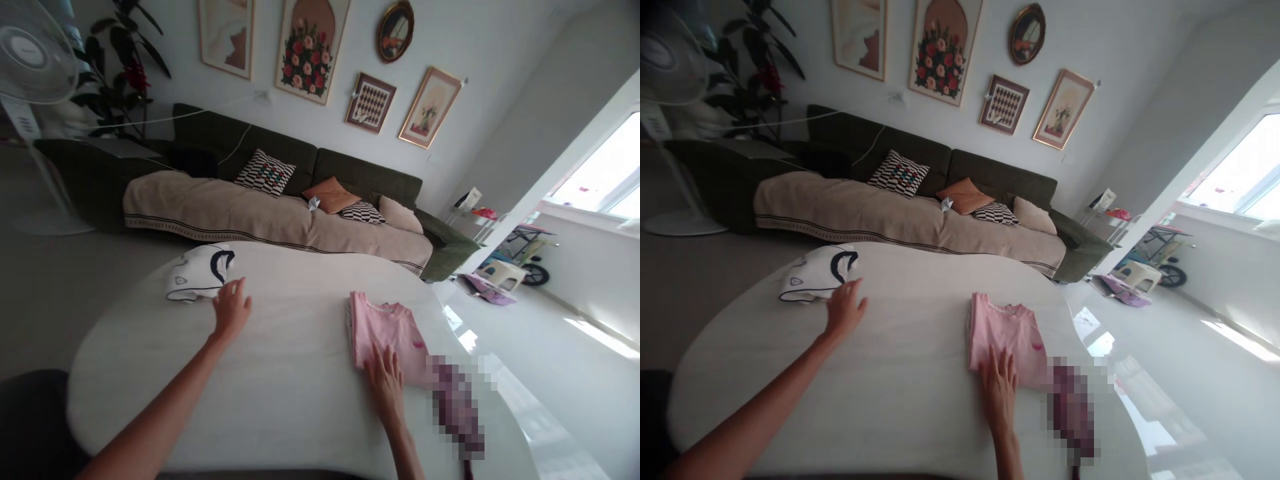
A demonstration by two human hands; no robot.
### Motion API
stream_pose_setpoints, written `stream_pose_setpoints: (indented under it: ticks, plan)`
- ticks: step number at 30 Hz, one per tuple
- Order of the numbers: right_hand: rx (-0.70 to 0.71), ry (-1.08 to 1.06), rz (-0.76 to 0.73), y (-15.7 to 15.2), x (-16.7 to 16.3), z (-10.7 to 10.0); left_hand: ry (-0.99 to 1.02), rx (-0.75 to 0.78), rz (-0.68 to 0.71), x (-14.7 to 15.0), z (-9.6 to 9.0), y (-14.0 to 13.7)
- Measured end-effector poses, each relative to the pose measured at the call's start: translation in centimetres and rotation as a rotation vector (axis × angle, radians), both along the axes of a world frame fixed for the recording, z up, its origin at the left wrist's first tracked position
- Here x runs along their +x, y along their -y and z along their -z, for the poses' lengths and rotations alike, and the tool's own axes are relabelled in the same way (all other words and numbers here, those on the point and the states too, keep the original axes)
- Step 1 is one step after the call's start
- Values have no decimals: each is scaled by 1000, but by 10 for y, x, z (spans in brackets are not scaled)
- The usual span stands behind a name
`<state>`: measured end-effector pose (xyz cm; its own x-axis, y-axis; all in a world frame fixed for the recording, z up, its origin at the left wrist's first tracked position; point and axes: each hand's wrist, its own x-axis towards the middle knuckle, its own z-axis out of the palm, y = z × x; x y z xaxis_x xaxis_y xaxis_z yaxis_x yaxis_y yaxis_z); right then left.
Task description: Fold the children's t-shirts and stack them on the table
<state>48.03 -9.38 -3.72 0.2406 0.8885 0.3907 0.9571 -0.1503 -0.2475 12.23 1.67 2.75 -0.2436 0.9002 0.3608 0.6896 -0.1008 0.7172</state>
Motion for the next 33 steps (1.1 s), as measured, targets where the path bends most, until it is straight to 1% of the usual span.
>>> stream_pose_setpoints:
  ticks: [1, 2, 3, 4, 5, 7, 8, 10, 12, 14, 17, 19, 22, 25, 28, 30, 31, 33]
  plan:
    - [65, -15, -8, 9, -9, 1, -88, 37, -181, -25, -5, -4]
    - [121, -28, -24, 19, -20, 4, -164, 52, -308, -47, -8, -7]
    - [163, -39, -46, 31, -32, 9, -236, 34, -399, -66, -8, -9]
    - [184, -43, -71, 43, -44, 16, -295, -11, -449, -83, -8, -11]
    - [187, -41, -86, 54, -54, 25, -326, -75, -455, -96, -6, -12]
    - [155, -14, -86, 72, -70, 43, -333, -195, -429, -112, 0, -13]
    - [132, 5, -82, 78, -74, 50, -319, -225, -422, -116, 3, -12]
    - [95, 44, -77, 85, -79, 57, -287, -211, -442, -118, 9, -8]
    - [87, 74, -80, 86, -81, 53, -246, -168, -471, -117, 12, -2]
    - [102, 96, -66, 87, -84, 43, -175, -146, -464, -117, 12, 4]
    - [112, 110, -44, 88, -92, 29, -21, -142, -401, -124, 1, 9]
    - [113, 109, -40, 90, -97, 24, 62, -107, -364, -128, -16, 7]
    - [119, 89, -29, 92, -102, 20, 163, 9, -311, -120, -58, -5]
    - [104, 73, -15, 93, -104, 18, 299, 166, -235, -94, -107, -21]
    - [80, 74, 4, 94, -106, 14, 449, 269, -94, -64, -151, -33]
    - [70, 76, 18, 94, -107, 12, 522, 283, 5, -51, -171, -38]
    - [67, 78, 22, 94, -108, 12, 543, 274, 45, -47, -176, -40]
    - [59, 84, 28, 94, -108, 11, 553, 233, 97, -47, -178, -43]
